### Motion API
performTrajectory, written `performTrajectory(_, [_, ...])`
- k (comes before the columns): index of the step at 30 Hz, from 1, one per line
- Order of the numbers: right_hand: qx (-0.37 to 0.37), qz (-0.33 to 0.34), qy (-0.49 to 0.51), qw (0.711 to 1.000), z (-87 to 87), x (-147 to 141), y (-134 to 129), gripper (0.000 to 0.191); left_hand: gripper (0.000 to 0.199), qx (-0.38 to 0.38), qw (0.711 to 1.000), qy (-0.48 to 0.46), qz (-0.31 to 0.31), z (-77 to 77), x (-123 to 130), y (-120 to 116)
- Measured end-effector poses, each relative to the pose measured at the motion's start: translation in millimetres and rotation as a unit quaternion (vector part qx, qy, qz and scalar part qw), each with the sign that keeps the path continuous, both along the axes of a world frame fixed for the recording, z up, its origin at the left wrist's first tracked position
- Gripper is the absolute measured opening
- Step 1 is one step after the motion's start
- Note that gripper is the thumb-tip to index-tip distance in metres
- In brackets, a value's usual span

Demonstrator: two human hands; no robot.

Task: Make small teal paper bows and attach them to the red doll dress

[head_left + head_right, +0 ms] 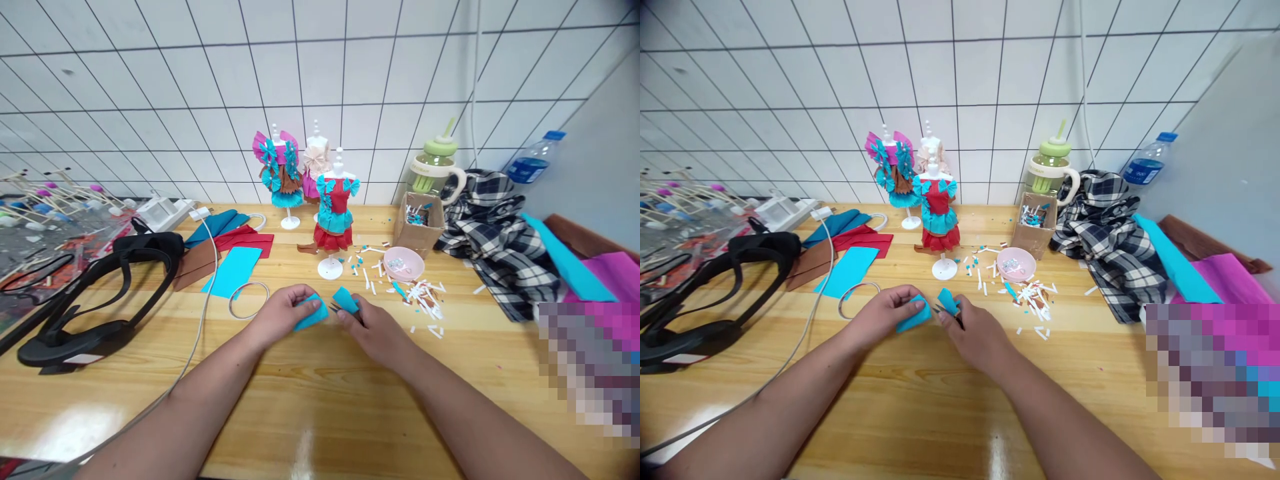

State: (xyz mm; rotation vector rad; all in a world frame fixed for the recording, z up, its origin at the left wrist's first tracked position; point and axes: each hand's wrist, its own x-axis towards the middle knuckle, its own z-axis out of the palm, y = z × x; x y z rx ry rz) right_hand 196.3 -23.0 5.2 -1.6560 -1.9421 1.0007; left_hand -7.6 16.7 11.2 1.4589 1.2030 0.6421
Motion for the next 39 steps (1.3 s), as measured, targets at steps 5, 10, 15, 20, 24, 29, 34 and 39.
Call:
performTrajectory(5, [0.062, 0.000, -0.137, 0.989, 5.5, 7.2, 1.3, 0.031, 0.020, 0.201, 0.944, 0.255, 0.055, -3.4, -30.0, 27.1])
performTrajectory(10, [0.057, -0.044, -0.162, 0.984, 3.7, 9.6, 4.5, 0.023, 0.038, 0.269, 0.866, 0.404, 0.123, -6.9, -44.7, 37.8])
performTrajectory(15, [0.045, -0.047, -0.153, 0.986, 7.5, 11.4, 3.4, 0.026, 0.041, 0.350, 0.850, 0.369, 0.140, 1.4, -31.5, 24.5])
performTrajectory(20, [0.032, 0.018, -0.168, 0.985, -1.0, 5.2, 0.9, 0.023, 0.023, 0.276, 0.931, 0.232, -0.061, -1.9, -12.8, 8.1])
performTrajectory(24, [0.052, 0.014, -0.151, 0.987, -5.7, 3.8, 4.2, 0.009, 0.027, 0.212, 0.959, 0.182, -0.054, -3.9, -2.0, -0.5])
performTrajectory(29, [0.079, -0.020, -0.063, 0.995, -0.8, 2.7, 4.9, 0.014, 0.030, 0.183, 0.972, 0.131, -0.072, 4.4, 5.6, -7.1])
performTrajectory(34, [0.089, -0.034, -0.009, 0.995, -0.6, -2.5, 1.4, 0.020, 0.022, 0.140, 0.986, 0.082, -0.046, -3.2, 11.5, -9.9])
performTrajectory(39, [0.093, -0.070, 0.042, 0.992, -2.5, -2.2, 2.1, 0.017, 0.029, 0.057, 0.997, 0.037, -0.030, -11.1, 12.4, -8.2])
